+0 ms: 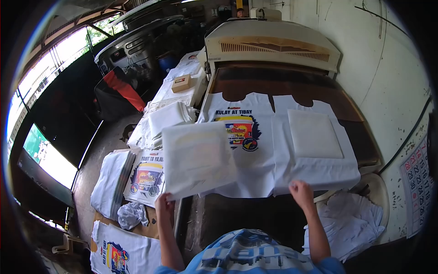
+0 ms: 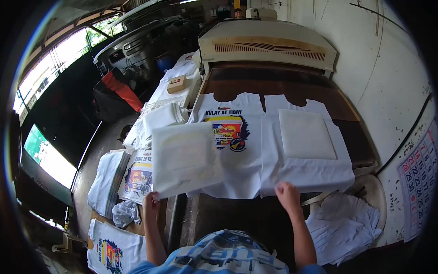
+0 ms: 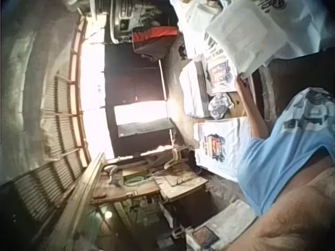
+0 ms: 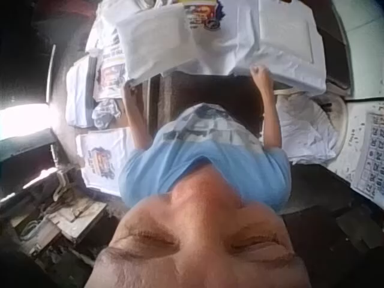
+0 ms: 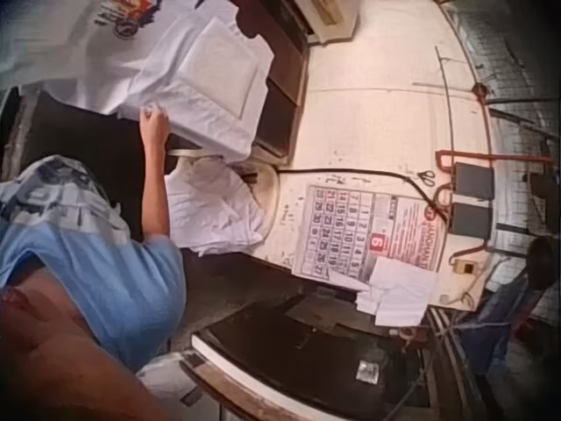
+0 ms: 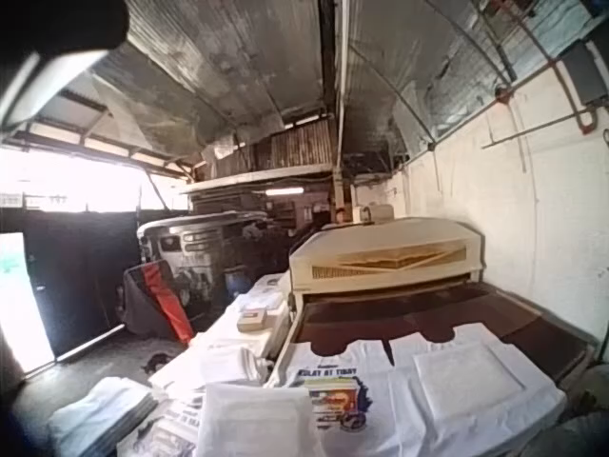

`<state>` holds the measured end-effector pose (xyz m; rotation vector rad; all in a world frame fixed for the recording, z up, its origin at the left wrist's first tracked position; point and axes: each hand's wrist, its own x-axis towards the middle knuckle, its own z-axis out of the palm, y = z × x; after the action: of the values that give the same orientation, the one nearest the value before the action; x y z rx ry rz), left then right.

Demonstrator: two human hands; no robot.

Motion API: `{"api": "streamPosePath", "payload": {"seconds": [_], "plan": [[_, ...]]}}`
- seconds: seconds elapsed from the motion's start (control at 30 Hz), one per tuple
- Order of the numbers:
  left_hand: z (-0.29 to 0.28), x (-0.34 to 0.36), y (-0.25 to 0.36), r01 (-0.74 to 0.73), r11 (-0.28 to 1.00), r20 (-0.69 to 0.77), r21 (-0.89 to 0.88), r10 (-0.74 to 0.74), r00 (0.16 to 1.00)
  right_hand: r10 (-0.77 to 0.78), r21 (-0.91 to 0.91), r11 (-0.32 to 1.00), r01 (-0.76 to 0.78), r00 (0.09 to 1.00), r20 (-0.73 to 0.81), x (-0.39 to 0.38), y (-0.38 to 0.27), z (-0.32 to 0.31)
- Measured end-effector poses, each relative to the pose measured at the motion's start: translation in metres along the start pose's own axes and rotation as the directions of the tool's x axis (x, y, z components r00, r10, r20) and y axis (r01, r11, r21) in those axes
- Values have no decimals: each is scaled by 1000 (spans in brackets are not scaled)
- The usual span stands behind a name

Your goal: Placing blank t-shirts and transfer sheets onto a heat press and operating the press to print designs.

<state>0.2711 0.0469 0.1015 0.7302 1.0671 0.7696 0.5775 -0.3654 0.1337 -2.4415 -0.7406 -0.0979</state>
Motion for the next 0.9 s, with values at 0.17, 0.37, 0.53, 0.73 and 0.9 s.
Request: {"api": "streamPosePath", "payload": {"seconds": [0.17, 0.37, 0.53, 0.73, 0.9], "plan": [[-62, -35, -23, 46, 998, -42, -47, -48, 998, -14, -147, 989, -6, 991, -134, 92, 9, 13], [-99, -54, -35, 91, 983, -108, -158, -109, 988, 113, -395, 912, -110, 993, -17, 136, 11, 27], [-126, -76, -20, 5, 992, -177, -127, -28, 984, 152, -444, 880, -166, 986, -67, 147, 30, 36], [-132, -86, -8, -87, 973, -182, -212, 48, 982, 156, -476, 867, -144, 988, -14, 163, 56, 42], [-121, -93, 10, -240, 956, -250, -169, 194, 949, 122, -513, 849, -129, 991, -48, 156, 41, 26]]}}
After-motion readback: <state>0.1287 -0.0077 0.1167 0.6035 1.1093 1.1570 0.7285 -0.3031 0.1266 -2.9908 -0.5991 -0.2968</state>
